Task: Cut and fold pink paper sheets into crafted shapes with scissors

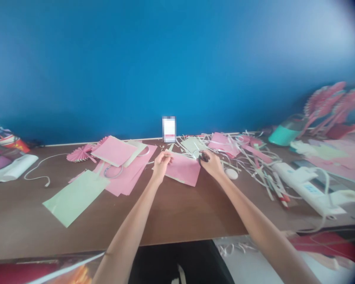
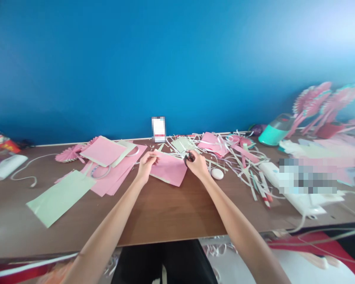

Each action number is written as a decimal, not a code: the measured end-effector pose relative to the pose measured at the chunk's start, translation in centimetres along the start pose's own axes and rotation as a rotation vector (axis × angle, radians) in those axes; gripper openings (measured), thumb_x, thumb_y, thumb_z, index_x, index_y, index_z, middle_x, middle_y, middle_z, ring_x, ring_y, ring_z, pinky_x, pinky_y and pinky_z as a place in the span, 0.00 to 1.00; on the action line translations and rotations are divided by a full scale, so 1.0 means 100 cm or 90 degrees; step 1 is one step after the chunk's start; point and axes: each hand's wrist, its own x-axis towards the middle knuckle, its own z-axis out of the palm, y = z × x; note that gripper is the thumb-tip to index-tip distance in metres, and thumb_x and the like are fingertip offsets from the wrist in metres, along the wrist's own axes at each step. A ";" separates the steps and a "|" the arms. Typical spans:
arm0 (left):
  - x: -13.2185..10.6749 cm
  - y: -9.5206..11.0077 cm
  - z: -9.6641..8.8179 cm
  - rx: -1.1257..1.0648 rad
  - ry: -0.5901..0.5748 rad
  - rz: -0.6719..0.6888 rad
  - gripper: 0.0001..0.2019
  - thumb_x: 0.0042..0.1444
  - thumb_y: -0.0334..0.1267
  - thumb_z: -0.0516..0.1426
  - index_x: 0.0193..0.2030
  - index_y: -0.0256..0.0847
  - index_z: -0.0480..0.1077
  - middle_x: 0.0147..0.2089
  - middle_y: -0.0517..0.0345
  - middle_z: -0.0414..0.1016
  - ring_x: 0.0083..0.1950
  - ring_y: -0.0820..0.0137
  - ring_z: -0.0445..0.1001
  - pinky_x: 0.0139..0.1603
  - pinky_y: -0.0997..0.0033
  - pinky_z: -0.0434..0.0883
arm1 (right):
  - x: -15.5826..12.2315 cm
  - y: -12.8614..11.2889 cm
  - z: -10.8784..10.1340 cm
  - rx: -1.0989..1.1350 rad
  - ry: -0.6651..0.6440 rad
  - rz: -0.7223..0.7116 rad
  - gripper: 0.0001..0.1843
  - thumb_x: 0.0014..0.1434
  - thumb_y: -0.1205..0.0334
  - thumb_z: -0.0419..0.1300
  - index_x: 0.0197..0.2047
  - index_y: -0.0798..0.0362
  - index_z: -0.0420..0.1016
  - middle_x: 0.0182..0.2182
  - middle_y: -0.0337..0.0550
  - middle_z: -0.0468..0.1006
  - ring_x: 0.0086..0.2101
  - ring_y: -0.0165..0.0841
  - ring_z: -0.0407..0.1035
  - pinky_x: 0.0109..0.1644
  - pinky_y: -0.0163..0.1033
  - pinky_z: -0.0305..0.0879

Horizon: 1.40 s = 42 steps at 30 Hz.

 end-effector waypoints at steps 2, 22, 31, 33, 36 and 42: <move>-0.005 0.001 0.002 -0.007 -0.098 -0.029 0.05 0.54 0.36 0.54 0.35 0.38 0.69 0.33 0.56 0.74 0.34 0.72 0.73 0.39 0.70 0.70 | 0.003 0.006 0.003 0.043 -0.021 0.012 0.19 0.50 0.58 0.58 0.45 0.54 0.72 0.32 0.42 0.77 0.33 0.35 0.71 0.38 0.38 0.65; -0.012 -0.008 -0.020 0.079 -0.076 -0.063 0.13 0.56 0.39 0.50 0.38 0.37 0.74 0.41 0.54 0.77 0.43 0.64 0.76 0.51 0.64 0.69 | 0.001 0.011 -0.015 -0.452 -0.107 0.083 0.13 0.59 0.65 0.53 0.43 0.52 0.77 0.38 0.53 0.77 0.41 0.42 0.70 0.41 0.39 0.61; -0.016 -0.007 -0.009 0.165 -0.114 -0.021 0.18 0.57 0.47 0.54 0.48 0.37 0.71 0.40 0.49 0.78 0.43 0.64 0.76 0.45 0.64 0.71 | -0.005 -0.005 -0.009 -0.358 0.040 -0.109 0.19 0.60 0.67 0.50 0.52 0.52 0.73 0.49 0.53 0.70 0.49 0.45 0.62 0.51 0.46 0.58; -0.018 -0.006 -0.006 0.156 -0.144 -0.013 0.20 0.58 0.47 0.55 0.52 0.36 0.69 0.41 0.48 0.78 0.43 0.64 0.76 0.47 0.63 0.71 | -0.007 -0.015 -0.003 -0.237 0.049 -0.181 0.19 0.64 0.63 0.47 0.55 0.52 0.70 0.51 0.51 0.71 0.51 0.43 0.62 0.54 0.46 0.57; -0.020 -0.002 -0.001 0.144 -0.174 -0.012 0.24 0.57 0.49 0.55 0.56 0.36 0.67 0.42 0.47 0.78 0.43 0.64 0.76 0.49 0.62 0.71 | -0.013 -0.031 0.009 -0.090 -0.008 -0.216 0.21 0.66 0.57 0.46 0.59 0.51 0.64 0.50 0.50 0.73 0.52 0.42 0.63 0.56 0.48 0.55; -0.020 0.001 0.004 0.147 -0.159 -0.015 0.24 0.57 0.50 0.56 0.54 0.35 0.68 0.42 0.46 0.78 0.42 0.63 0.77 0.48 0.63 0.71 | -0.018 -0.040 0.017 0.063 -0.104 -0.201 0.14 0.64 0.55 0.52 0.47 0.51 0.73 0.40 0.45 0.78 0.42 0.37 0.70 0.53 0.43 0.57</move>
